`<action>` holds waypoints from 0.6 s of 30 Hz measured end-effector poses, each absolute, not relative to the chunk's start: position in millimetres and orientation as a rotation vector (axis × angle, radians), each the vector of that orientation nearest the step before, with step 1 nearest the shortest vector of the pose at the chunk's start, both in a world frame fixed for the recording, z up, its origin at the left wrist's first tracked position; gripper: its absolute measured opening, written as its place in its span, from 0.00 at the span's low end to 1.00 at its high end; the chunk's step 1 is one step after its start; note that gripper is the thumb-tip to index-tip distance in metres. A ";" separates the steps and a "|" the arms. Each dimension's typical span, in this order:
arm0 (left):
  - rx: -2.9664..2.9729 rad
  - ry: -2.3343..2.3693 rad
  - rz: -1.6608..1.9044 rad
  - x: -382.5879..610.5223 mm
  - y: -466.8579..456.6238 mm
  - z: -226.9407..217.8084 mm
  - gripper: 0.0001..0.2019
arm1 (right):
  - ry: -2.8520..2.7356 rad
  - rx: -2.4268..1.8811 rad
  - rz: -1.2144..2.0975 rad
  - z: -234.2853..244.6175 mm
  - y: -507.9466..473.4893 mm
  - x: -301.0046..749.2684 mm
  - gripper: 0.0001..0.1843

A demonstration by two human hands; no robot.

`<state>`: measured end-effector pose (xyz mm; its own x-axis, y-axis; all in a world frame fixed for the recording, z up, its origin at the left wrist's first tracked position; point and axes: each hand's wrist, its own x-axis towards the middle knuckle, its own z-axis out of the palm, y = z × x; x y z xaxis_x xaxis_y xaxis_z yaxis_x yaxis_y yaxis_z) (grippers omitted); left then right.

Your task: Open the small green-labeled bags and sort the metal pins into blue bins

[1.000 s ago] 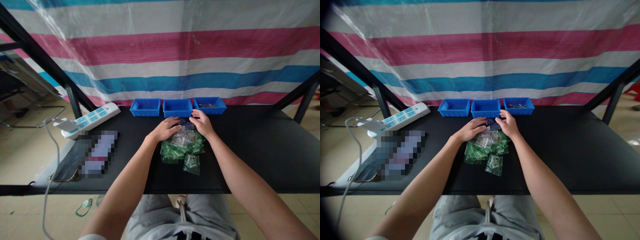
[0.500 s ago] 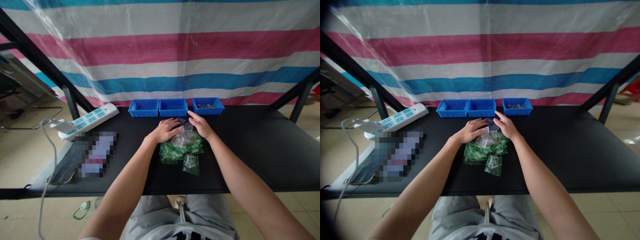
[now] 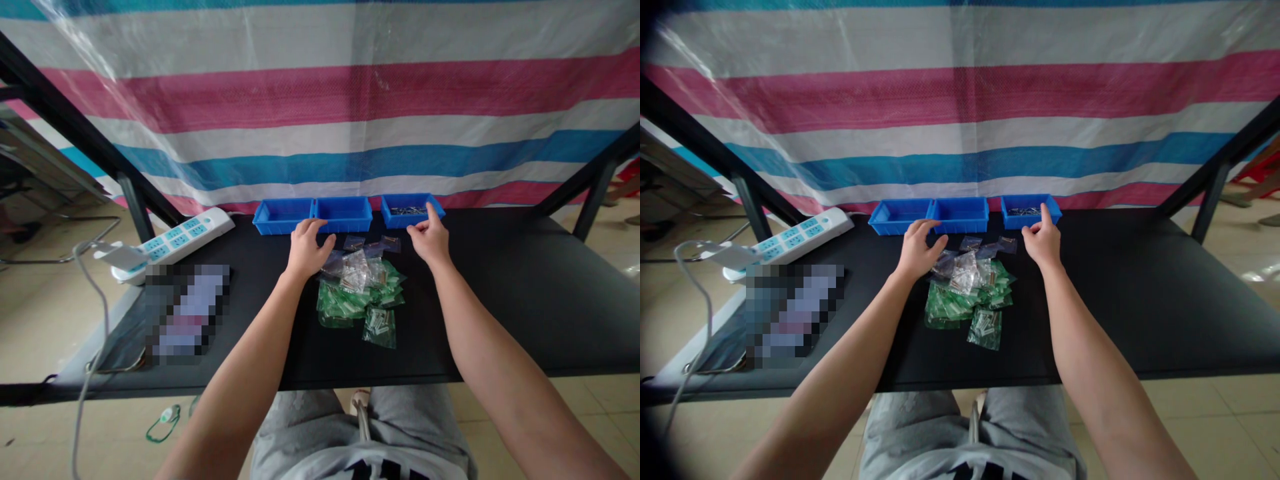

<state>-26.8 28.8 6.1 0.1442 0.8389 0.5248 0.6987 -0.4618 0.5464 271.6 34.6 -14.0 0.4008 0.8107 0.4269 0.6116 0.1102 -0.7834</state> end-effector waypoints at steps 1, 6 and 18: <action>2.187 1.628 1.286 -29.0 30.7 5.5 0.19 | -1.321 -1.646 0.220 -15.9 35.8 276.4 0.38; 1.826 2.164 1.352 -39.1 34.4 9.7 0.26 | -1.387 -1.909 0.010 -19.3 36.4 279.1 0.32; 1.816 2.184 0.871 -48.1 38.4 7.4 0.36 | -0.954 -1.870 -0.105 -11.5 38.2 295.4 0.26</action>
<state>-48.1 38.4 7.4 -0.2434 0.9420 0.2309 0.8426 0.0874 0.5314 295.4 38.2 -11.5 0.6862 0.5652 0.4579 0.6511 -0.1965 -0.7331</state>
